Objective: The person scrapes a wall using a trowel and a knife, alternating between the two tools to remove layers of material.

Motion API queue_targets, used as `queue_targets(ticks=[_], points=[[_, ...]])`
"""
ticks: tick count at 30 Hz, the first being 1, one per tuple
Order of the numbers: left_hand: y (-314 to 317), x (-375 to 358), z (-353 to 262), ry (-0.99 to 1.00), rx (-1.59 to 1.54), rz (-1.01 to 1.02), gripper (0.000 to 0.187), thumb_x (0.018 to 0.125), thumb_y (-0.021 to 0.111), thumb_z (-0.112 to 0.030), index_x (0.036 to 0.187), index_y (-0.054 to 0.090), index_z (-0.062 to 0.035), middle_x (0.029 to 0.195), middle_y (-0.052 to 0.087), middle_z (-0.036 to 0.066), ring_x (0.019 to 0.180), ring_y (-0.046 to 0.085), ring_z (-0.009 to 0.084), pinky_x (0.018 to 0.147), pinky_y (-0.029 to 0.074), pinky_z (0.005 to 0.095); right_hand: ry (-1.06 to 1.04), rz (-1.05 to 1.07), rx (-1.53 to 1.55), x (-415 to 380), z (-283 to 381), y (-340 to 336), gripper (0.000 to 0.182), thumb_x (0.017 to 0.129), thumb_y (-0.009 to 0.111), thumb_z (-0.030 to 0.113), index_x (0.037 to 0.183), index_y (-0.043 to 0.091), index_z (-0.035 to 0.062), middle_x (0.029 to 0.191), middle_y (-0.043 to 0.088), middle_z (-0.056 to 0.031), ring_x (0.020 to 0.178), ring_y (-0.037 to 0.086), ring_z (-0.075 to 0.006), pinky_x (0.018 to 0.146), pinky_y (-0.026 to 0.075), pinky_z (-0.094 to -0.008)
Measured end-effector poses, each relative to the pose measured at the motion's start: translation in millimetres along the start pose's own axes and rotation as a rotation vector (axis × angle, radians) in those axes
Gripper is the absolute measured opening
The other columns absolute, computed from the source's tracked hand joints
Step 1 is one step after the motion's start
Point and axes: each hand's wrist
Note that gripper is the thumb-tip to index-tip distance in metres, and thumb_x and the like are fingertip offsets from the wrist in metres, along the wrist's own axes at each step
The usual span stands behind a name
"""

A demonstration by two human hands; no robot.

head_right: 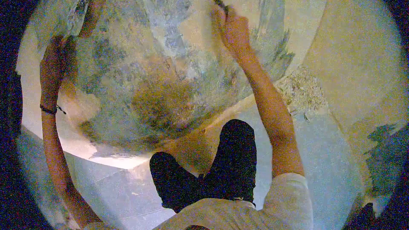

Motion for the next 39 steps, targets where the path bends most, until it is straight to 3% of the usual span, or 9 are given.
queue_targets(ticks=[3,7,10,14,27,30,34,38,39], points=[[7,-1,12,0.101,0.004,-0.047,0.025,0.098,0.044,-0.024,0.116,0.048,-0.0066,0.109,0.061,0.018,0.096,0.06,0.0389,0.077,0.05,0.0446,-0.307,0.111,-0.14,-17,1,10,0.04,0.093,0.049,0.043,0.091,0.057,0.0045,0.061,0.059,-0.0223,0.058,0.059,-0.0415,0.053,0.048,-0.0487],[-5,3,-9,-0.051,-0.033,0.016,0.024,0.097,0.044,-0.024,0.114,0.048,-0.0063,0.107,0.061,0.019,0.095,0.06,0.0392,0.076,0.05,0.045,-0.004,0.045,-0.025,-6,2,3,0.038,0.093,0.05,0.043,0.091,0.056,0.0055,0.06,0.058,-0.0214,0.056,0.059,-0.0406,0.053,0.048,-0.0482],[-7,3,-12,-0.087,-0.057,0.043,0.023,0.097,0.045,-0.024,0.112,0.048,-0.0062,0.106,0.061,0.018,0.094,0.06,0.0393,0.075,0.05,0.0454,-0.303,0.168,-0.128,-29,15,10,0.039,0.093,0.048,0.044,0.091,0.056,0.005,0.062,0.059,-0.0215,0.058,0.06,-0.0402,0.053,0.047,-0.048],[-4,2,-9,-0.002,0.001,-0.025,0.022,0.097,0.046,-0.024,0.109,0.05,-0.0061,0.105,0.062,0.018,0.092,0.06,0.039,0.073,0.05,0.0457,0.088,0.099,0.08,-3,22,-1,0.036,0.092,0.05,0.042,0.103,0.054,0.0075,0.072,0.062,-0.021,0.065,0.061,-0.0401,0.058,0.048,-0.0494],[-8,5,-16,-0.11,-0.045,0.032,0.023,0.096,0.048,-0.026,0.109,0.049,-0.0083,0.104,0.062,0.017,0.091,0.061,0.0385,0.071,0.051,0.0452,-0.054,0.013,-0.114,16,3,-7,0.038,0.092,0.051,0.042,0.089,0.057,0.0051,0.06,0.058,-0.0205,0.059,0.06,-0.0414,0.053,0.048,-0.0475],[-8,5,-14,-0.096,-0.06,0.024,0.022,0.096,0.047,-0.026,0.11,0.049,-0.0085,0.106,0.062,0.017,0.091,0.061,0.0388,0.073,0.05,0.0454,-0.375,0.042,-0.112,-23,13,18,0.04,0.092,0.051,0.043,0.088,0.057,0.0039,0.057,0.057,-0.0209,0.056,0.059,-0.0406,0.049,0.047,-0.0466],[-2,3,-10,-0.042,-0.053,-0.023,0.021,0.096,0.047,-0.024,0.11,0.049,-0.0079,0.105,0.061,0.017,0.092,0.061,0.0385,0.073,0.051,0.0448,0.068,0.012,0.052,9,13,0,0.039,0.094,0.049,0.042,0.093,0.059,0.0045,0.059,0.058,-0.0214,0.056,0.061,-0.0376,0.05,0.048,-0.0458],[-3,3,-9,-0.033,-0.012,-0.033,0.021,0.096,0.047,-0.024,0.109,0.049,-0.0076,0.104,0.061,0.017,0.092,0.06,0.038,0.074,0.05,0.0434,-0.382,0.045,-0.155,-11,19,8,0.04,0.094,0.047,0.041,0.102,0.061,0.0046,0.062,0.059,-0.0227,0.058,0.061,-0.04,0.055,0.048,-0.049],[-4,4,-10,-0.036,-0.017,-0.024,0.021,0.096,0.047,-0.024,0.109,0.049,-0.0075,0.104,0.061,0.017,0.093,0.06,0.0378,0.074,0.05,0.0429,-0.178,0.022,-0.2,0,15,-1,0.039,0.094,0.047,0.04,0.106,0.059,0.0046,0.065,0.06,-0.0239,0.063,0.061,-0.0423,0.058,0.048,-0.0504]])
Point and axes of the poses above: each hand's wrist, its own x-axis towards the middle knuckle, its own y-axis out of the palm, z = x × y
